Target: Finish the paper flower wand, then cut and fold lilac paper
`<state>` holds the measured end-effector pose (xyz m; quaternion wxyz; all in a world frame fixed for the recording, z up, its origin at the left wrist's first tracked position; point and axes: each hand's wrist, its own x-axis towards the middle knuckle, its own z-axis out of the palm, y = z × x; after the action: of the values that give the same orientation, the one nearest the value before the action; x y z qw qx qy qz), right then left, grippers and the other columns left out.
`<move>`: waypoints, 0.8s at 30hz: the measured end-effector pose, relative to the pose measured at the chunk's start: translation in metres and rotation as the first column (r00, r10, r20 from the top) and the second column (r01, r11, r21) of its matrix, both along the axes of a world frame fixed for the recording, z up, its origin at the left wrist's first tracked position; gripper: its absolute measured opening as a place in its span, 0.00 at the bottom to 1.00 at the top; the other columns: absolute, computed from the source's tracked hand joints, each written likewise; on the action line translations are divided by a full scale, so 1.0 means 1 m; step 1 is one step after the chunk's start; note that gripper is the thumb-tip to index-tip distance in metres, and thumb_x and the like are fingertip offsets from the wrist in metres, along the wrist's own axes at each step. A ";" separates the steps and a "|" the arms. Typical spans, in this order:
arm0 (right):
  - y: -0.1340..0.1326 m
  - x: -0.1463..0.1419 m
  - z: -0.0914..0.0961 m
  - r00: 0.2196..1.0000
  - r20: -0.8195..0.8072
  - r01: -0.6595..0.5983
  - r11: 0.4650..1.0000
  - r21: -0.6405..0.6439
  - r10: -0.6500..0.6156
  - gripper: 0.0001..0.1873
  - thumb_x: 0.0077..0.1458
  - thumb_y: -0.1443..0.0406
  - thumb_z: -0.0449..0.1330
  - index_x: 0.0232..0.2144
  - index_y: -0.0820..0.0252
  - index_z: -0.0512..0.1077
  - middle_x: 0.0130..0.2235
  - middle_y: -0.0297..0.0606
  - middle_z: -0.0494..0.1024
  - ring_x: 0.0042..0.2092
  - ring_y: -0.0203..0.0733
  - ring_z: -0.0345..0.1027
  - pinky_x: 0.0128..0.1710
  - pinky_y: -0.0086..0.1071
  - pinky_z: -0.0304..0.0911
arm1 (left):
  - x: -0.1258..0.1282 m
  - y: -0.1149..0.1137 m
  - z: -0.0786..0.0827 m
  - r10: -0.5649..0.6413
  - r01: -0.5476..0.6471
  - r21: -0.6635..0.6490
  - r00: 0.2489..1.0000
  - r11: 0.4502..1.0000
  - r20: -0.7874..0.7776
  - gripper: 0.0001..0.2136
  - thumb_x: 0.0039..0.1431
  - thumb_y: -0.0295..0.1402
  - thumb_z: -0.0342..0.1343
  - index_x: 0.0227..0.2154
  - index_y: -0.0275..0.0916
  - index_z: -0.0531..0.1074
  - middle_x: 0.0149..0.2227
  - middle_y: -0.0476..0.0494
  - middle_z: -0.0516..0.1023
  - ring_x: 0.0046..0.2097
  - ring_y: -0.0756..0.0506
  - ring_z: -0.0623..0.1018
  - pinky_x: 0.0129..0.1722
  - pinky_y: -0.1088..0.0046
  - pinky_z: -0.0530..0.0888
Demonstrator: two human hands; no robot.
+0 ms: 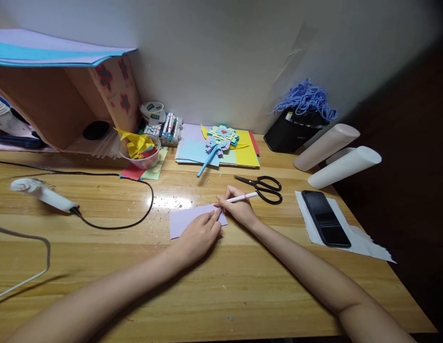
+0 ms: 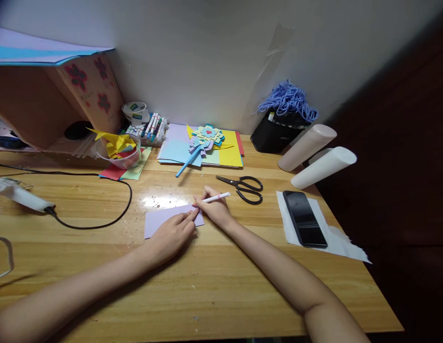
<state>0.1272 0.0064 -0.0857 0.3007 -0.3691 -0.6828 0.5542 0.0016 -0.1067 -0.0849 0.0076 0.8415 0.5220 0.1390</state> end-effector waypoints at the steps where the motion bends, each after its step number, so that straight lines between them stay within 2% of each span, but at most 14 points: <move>1: 0.000 0.000 0.000 1.000 0.000 -0.004 1.000 -0.003 0.004 0.17 0.48 0.56 0.59 0.19 0.57 0.56 0.16 0.28 0.64 0.27 0.43 0.73 0.21 0.27 0.59 | 0.000 0.000 0.000 0.001 -0.001 0.004 1.000 1.000 -0.009 0.08 0.60 0.28 0.44 0.31 0.31 0.67 0.52 0.27 0.66 0.45 0.41 0.71 0.44 0.61 0.71; 5: 0.001 0.000 -0.002 1.000 0.010 0.002 1.000 0.016 -0.003 0.15 0.49 0.59 0.58 0.19 0.56 0.56 0.16 0.28 0.64 0.28 0.44 0.73 0.20 0.27 0.58 | 0.000 0.000 0.001 0.008 -0.007 0.020 0.998 1.000 -0.063 0.08 0.59 0.28 0.46 0.31 0.30 0.68 0.52 0.28 0.67 0.45 0.41 0.71 0.44 0.63 0.71; 9: 0.002 0.000 -0.004 0.999 0.023 0.041 0.998 0.055 -0.042 0.15 0.48 0.62 0.57 0.18 0.56 0.55 0.17 0.27 0.60 0.24 0.39 0.69 0.20 0.27 0.58 | 0.001 0.000 0.002 0.005 -0.003 0.026 0.997 1.000 -0.081 0.07 0.59 0.28 0.46 0.31 0.30 0.68 0.52 0.29 0.67 0.45 0.41 0.72 0.44 0.64 0.71; 18: 0.001 -0.001 0.001 0.997 0.029 0.063 0.994 0.094 -0.066 0.14 0.46 0.65 0.56 0.16 0.56 0.53 0.18 0.26 0.57 0.21 0.33 0.62 0.21 0.26 0.60 | 0.001 0.000 0.000 0.007 -0.007 0.005 1.000 1.000 -0.006 0.07 0.59 0.27 0.46 0.31 0.30 0.68 0.52 0.27 0.66 0.46 0.40 0.72 0.44 0.61 0.71; 21: 0.002 0.000 0.001 0.997 0.020 0.075 0.993 0.089 -0.077 0.14 0.46 0.66 0.56 0.17 0.56 0.53 0.17 0.25 0.58 0.20 0.33 0.62 0.19 0.25 0.58 | 0.001 -0.001 -0.001 0.009 -0.009 0.021 1.000 1.000 0.003 0.06 0.59 0.27 0.46 0.31 0.31 0.67 0.52 0.28 0.66 0.47 0.41 0.71 0.44 0.61 0.71; 24: 0.002 0.001 -0.001 0.998 0.013 0.057 0.996 0.061 -0.058 0.14 0.46 0.65 0.56 0.17 0.57 0.53 0.17 0.25 0.59 0.22 0.35 0.66 0.20 0.26 0.58 | 0.000 -0.001 -0.001 0.004 -0.002 0.043 0.999 0.999 -0.036 0.06 0.59 0.27 0.47 0.31 0.30 0.67 0.52 0.28 0.66 0.46 0.41 0.72 0.44 0.62 0.71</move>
<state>0.1280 0.0084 -0.0866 0.3226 -0.3837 -0.6905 0.5216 0.0019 -0.1074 -0.0861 -0.0201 0.8431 0.5202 0.1348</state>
